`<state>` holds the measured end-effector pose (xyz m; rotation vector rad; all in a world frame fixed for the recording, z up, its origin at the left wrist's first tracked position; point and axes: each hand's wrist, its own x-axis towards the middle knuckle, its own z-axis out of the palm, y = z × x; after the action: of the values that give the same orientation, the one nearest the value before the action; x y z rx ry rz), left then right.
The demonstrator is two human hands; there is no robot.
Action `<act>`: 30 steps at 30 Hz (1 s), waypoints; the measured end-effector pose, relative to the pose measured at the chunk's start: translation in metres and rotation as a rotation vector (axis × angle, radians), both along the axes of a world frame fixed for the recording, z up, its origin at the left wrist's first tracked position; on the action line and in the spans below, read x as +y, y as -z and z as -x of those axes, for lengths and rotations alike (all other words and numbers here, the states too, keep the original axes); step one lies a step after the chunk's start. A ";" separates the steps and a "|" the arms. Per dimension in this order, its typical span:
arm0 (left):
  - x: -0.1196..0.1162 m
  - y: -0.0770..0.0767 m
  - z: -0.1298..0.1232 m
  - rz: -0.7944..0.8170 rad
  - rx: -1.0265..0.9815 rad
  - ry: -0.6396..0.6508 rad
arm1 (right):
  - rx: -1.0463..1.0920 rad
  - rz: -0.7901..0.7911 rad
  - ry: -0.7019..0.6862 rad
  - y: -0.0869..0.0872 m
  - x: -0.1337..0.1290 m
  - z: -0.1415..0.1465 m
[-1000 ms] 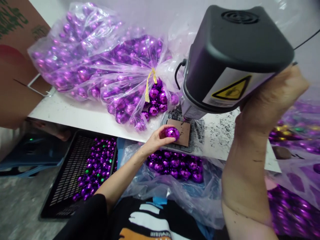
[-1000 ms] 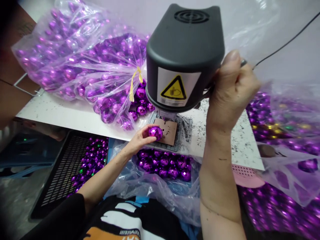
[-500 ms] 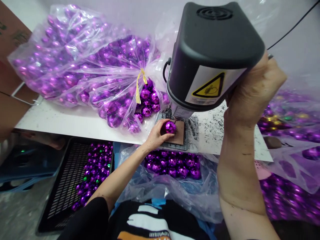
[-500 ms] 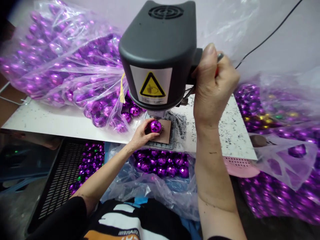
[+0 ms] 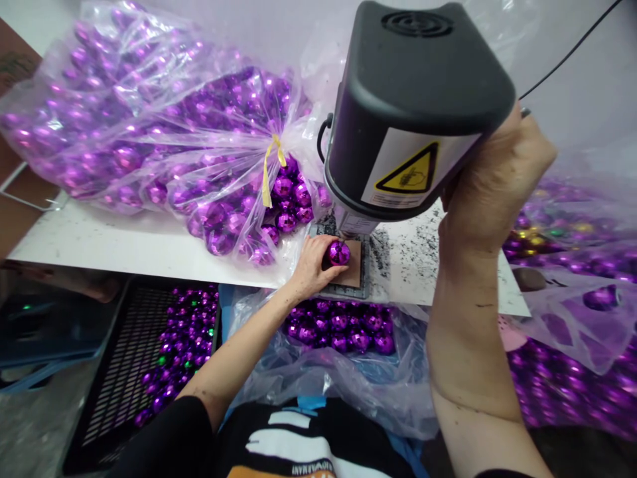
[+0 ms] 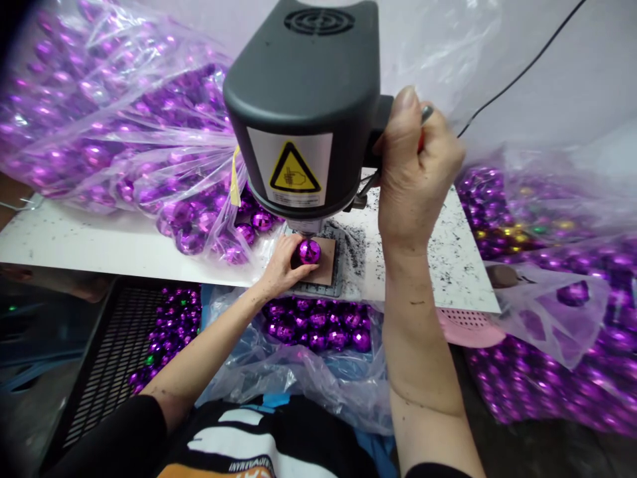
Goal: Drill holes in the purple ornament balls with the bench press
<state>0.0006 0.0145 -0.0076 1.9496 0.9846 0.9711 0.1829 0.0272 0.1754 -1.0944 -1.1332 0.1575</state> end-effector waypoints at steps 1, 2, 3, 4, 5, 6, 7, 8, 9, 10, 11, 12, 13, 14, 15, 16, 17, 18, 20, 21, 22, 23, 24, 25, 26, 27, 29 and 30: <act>0.000 0.001 0.000 -0.001 -0.005 0.006 | 0.004 0.001 0.009 0.000 0.000 0.000; 0.000 0.002 0.000 -0.007 -0.007 0.011 | 0.006 -0.002 0.015 0.000 0.000 0.000; 0.000 0.003 0.000 -0.014 -0.009 0.012 | 0.001 -0.006 0.021 0.001 0.000 -0.001; 0.000 0.003 0.000 -0.019 -0.010 0.012 | -0.006 -0.007 0.026 0.001 0.000 -0.001; 0.000 0.004 0.000 -0.018 -0.012 0.013 | -0.015 -0.006 0.031 0.002 0.000 -0.002; 0.000 0.004 0.000 -0.013 -0.013 0.014 | -0.026 -0.008 0.042 0.003 0.000 -0.002; 0.000 0.004 0.000 -0.007 -0.010 0.013 | -0.035 -0.012 0.057 0.005 -0.002 -0.002; 0.000 0.004 0.000 -0.002 -0.003 0.013 | -0.040 -0.023 0.079 0.006 -0.005 -0.001; 0.000 0.004 0.001 0.002 0.008 0.016 | -0.045 -0.037 0.102 0.008 -0.009 0.000; 0.000 0.004 0.001 0.003 0.019 0.020 | -0.052 -0.051 0.123 0.011 -0.014 0.002; 0.000 0.004 0.001 0.003 0.028 0.024 | -0.062 -0.056 0.146 0.014 -0.020 0.004; 0.000 0.004 0.001 0.003 0.033 0.027 | -0.077 -0.055 0.170 0.017 -0.026 0.006; 0.000 0.004 0.001 0.004 0.032 0.028 | -0.097 -0.054 0.197 0.021 -0.033 0.007; 0.000 0.004 0.001 0.006 0.027 0.027 | -0.122 -0.057 0.223 0.026 -0.040 0.009; 0.000 0.004 0.001 0.009 0.017 0.026 | -0.150 -0.066 0.243 0.030 -0.046 0.010; 0.000 0.004 0.001 0.014 0.008 0.029 | -0.177 -0.079 0.255 0.035 -0.051 0.010; 0.001 0.004 0.001 0.020 0.000 0.033 | -0.204 -0.097 0.256 0.041 -0.055 0.011; 0.001 0.003 0.001 0.030 -0.011 0.037 | -0.230 -0.120 0.248 0.046 -0.059 0.011; 0.001 0.001 0.001 0.053 -0.029 0.036 | -0.279 -0.176 0.236 0.054 -0.062 0.011; 0.000 0.000 0.001 0.061 -0.031 0.030 | -0.303 -0.202 0.238 0.058 -0.062 0.011; 0.000 -0.001 0.001 0.065 -0.027 0.023 | -0.327 -0.224 0.244 0.062 -0.062 0.011; 0.000 -0.002 0.001 0.065 -0.016 0.018 | -0.345 -0.237 0.254 0.065 -0.063 0.012; 0.000 -0.002 0.001 0.063 0.000 0.015 | -0.360 -0.239 0.262 0.068 -0.063 0.012; -0.001 -0.003 0.001 0.059 0.014 0.014 | -0.370 -0.229 0.268 0.070 -0.064 0.012; -0.001 -0.004 0.001 0.056 0.021 0.012 | -0.374 -0.215 0.271 0.073 -0.065 0.012; -0.001 -0.004 0.001 0.056 0.020 0.010 | -0.376 -0.201 0.275 0.077 -0.066 0.013; -0.002 -0.004 0.001 0.062 0.001 0.007 | -0.379 -0.166 0.279 0.083 -0.069 0.012; -0.002 -0.004 0.001 0.065 -0.010 0.006 | -0.382 -0.155 0.278 0.086 -0.070 0.012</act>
<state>-0.0004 0.0129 -0.0035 1.8915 0.9918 0.9327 0.1709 -0.0428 0.0895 -1.1582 -1.2913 -0.3664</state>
